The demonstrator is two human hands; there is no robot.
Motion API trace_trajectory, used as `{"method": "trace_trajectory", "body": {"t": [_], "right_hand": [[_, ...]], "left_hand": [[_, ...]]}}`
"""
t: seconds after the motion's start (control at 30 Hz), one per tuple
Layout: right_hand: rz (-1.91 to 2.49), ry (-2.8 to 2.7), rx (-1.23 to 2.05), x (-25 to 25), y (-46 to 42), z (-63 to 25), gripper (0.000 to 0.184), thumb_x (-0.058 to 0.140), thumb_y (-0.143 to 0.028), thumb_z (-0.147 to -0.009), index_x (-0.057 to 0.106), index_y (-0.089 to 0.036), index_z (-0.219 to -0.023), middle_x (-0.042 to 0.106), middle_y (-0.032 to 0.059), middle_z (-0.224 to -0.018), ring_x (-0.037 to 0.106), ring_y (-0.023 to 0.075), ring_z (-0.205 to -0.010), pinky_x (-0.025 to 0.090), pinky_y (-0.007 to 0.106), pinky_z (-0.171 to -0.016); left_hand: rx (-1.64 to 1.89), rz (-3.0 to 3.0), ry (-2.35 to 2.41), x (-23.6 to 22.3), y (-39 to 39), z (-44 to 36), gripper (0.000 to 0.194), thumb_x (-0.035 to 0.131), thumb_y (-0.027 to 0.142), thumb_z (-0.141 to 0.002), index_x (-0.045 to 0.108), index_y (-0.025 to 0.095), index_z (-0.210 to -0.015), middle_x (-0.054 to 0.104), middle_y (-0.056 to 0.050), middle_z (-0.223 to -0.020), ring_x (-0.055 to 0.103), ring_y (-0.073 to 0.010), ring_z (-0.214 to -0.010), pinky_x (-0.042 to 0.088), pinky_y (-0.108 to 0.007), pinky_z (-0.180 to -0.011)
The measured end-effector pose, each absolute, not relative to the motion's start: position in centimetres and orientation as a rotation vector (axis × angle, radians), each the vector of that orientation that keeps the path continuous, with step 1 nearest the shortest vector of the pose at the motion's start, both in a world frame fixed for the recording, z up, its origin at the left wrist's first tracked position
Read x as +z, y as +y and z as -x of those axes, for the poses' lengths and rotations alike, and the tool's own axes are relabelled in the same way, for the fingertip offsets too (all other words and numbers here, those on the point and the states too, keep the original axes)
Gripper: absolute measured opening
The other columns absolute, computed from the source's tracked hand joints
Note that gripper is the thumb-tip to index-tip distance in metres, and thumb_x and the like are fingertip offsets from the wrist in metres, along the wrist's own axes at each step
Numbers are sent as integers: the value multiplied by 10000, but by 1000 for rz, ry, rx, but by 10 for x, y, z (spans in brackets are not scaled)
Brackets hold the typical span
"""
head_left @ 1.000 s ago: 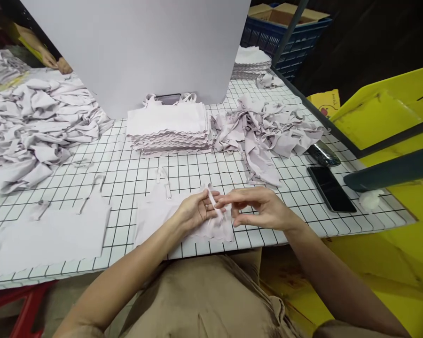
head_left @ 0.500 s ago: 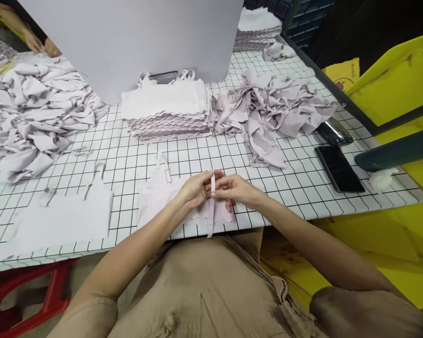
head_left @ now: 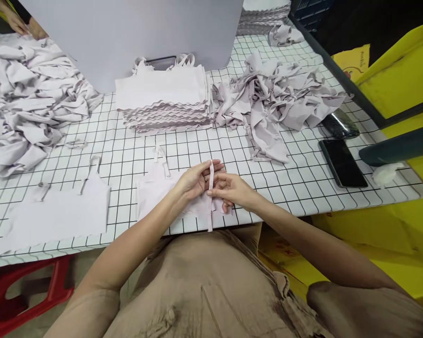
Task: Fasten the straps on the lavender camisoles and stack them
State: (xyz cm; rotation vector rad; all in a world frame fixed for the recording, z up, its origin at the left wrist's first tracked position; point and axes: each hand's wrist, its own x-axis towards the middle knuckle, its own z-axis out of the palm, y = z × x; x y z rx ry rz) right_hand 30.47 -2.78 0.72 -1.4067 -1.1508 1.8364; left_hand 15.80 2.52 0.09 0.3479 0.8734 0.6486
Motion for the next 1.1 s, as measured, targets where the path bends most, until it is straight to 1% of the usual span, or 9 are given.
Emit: {"method": "trace_trajectory", "body": {"t": [0.13,0.23,0.3,0.43,0.57,0.7,0.8,0.97,1.1], "right_hand": [[1239,-1214,2080,17,-38,-300,355,824,-445,-710,662,-132,-751,607,-31,-627,555,67,-423,497,201,-396],[1075,-1421,2283,32,-51,-299,340,820,-437,-725,736,-113,-783,665,9,-689,555,60,-482,492,181,-420],[1047,-1454,2267,39,-50,-301,336,805,-441,-749,751,-117,-816,679,19,-716,571,69,-506,475,178,-415],[1221,-1358,1722,37,-17,-318,339,746,-478,-804,732,-143,-857,667,18,-718,592,96,-521,500,233,-461],[1436,-1593,970,25,14,-330,229,771,-352,-782,736,-182,-931,611,-6,-666,521,116,-552,487,293,-554],[1220,-2021,633,15,3,-312,82,710,-246,-837,765,-235,-897,652,34,-770,526,197,-784,466,377,-742],[1187,-2069,506,7,-11,-294,153,627,-206,-894,752,-237,-810,667,51,-794,487,232,-876,418,447,-848],[1324,-1963,699,9,-14,-287,210,541,-142,-890,678,-202,-742,659,58,-811,483,224,-858,436,410,-792],[1325,-1936,1229,30,-11,-295,150,566,-139,-820,581,-178,-677,613,26,-713,523,163,-703,452,296,-632]], "left_hand": [[651,-325,824,-3,26,-158,210,513,185,-990,700,90,-981,735,-148,-1087,714,-248,-1034,536,-458,-1010],[655,-318,816,-6,28,-158,208,507,192,-993,690,94,-998,739,-138,-1073,713,-271,-1037,520,-499,-1023],[647,-305,816,-6,29,-156,243,479,225,-1009,684,95,-1012,744,-145,-1057,712,-271,-1038,517,-491,-1023],[548,-239,657,0,28,-142,506,333,460,-1046,675,87,-1047,733,-192,-1080,696,-310,-1081,495,-535,-1025],[563,-213,532,11,23,-127,604,319,603,-1004,615,126,-1228,681,-191,-1239,642,-382,-1176,419,-663,-1042],[630,-237,539,17,20,-121,668,322,659,-984,532,149,-1360,645,-193,-1298,683,-317,-1071,464,-614,-1013],[636,-293,529,20,17,-122,712,281,694,-979,500,184,-1424,599,-195,-1375,675,-298,-1071,506,-572,-972],[616,-666,538,24,0,-126,704,372,734,-940,421,331,-1514,300,-102,-1648,480,-362,-1373,471,-575,-1042],[590,-1342,592,35,-14,-124,699,632,561,-901,421,345,-1530,99,-24,-1706,206,-391,-1532,328,-532,-1187]]}}
